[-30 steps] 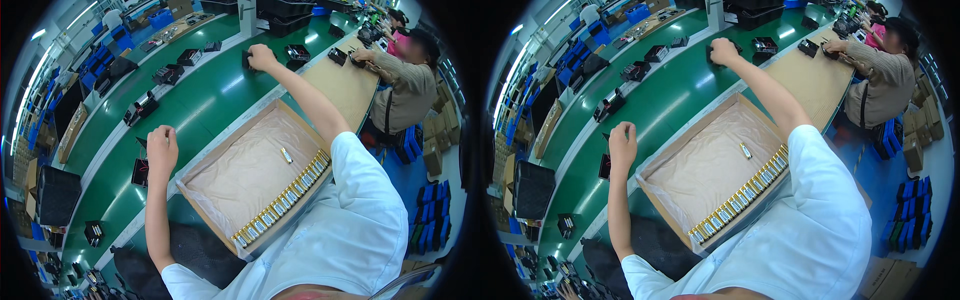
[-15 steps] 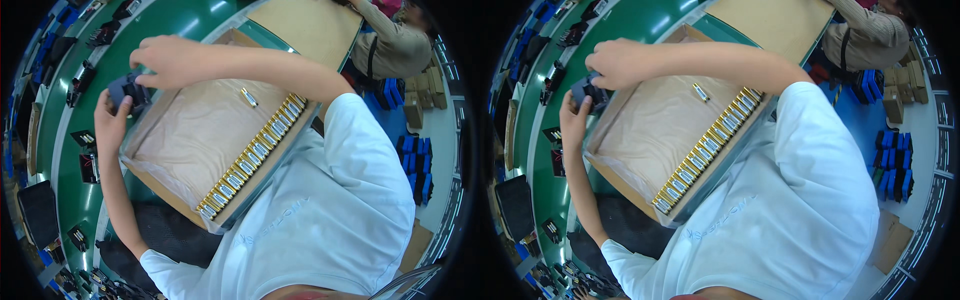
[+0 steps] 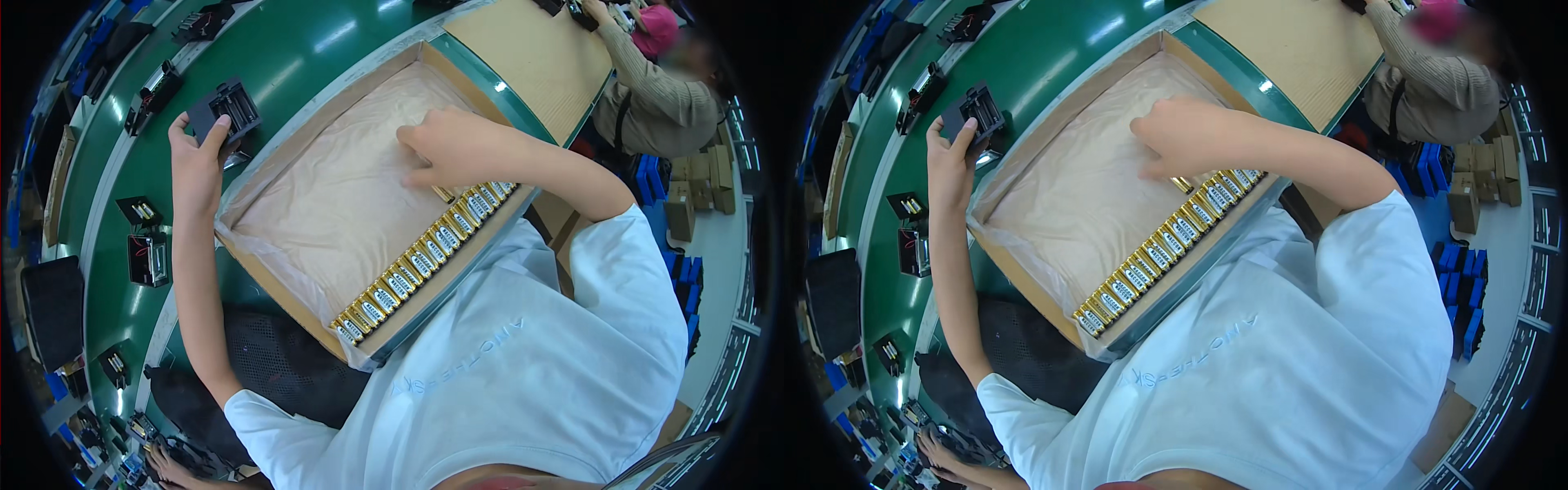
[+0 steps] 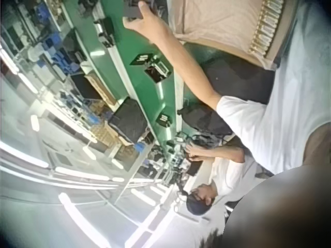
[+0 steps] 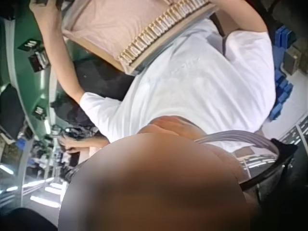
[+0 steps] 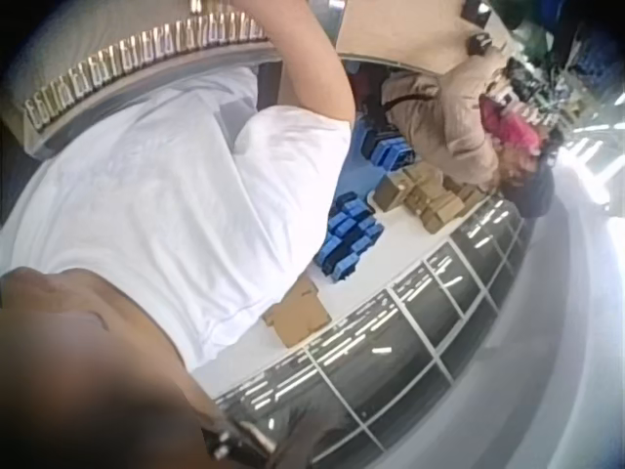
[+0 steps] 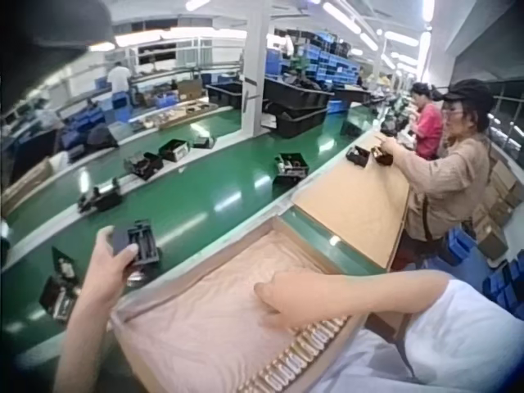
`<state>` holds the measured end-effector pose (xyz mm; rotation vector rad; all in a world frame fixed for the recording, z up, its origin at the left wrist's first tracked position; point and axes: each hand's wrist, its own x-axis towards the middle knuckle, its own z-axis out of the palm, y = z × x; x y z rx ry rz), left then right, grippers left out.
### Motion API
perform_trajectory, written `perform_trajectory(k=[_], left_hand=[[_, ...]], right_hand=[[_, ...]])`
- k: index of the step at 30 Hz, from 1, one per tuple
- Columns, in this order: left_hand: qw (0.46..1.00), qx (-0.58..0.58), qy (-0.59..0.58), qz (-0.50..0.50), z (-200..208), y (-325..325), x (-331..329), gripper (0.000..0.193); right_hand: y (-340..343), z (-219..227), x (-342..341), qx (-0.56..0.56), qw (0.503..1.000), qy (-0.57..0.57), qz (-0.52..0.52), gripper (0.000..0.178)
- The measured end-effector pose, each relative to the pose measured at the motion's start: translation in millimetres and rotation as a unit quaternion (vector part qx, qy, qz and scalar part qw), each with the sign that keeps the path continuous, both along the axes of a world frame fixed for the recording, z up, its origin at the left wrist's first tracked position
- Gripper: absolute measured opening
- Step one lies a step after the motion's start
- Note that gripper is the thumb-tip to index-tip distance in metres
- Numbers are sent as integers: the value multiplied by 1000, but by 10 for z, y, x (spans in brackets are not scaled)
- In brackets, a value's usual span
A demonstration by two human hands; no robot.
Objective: Assemble small metal components into black plastic housings at a factory workstation.
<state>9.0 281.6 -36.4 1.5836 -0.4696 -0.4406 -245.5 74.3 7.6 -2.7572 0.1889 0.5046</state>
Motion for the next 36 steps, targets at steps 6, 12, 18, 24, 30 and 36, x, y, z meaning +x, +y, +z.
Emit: perform_trajectory(k=[6, 12, 18, 24, 30, 36], left_hand=[[998, -33, 34, -29, -2, -5, -39, 56], [992, -63, 41, -103, 16, 4, -94, 48], [973, -145, 164, -74, 41, -22, -76, 37], [973, -179, 147, 1, -156, -67, 74, 36], [990, -88, 104, 42, -13, 59, 59, 39], [998, -28, 49, 22, -81, 82, 119, 48]], right_hand=[[47, -45, -66, 13, 999, 21, 22, 19], [278, -23, 684, 223, 946, -227, 58, 23], [561, -21, 1569, 158, 888, -431, 8, 23], [527, -40, 1605, 92, 898, -428, 37, 23], [26, 426, 528, -96, 951, -288, 66, 17], [-142, 390, -599, -220, 966, 97, -93, 13]])
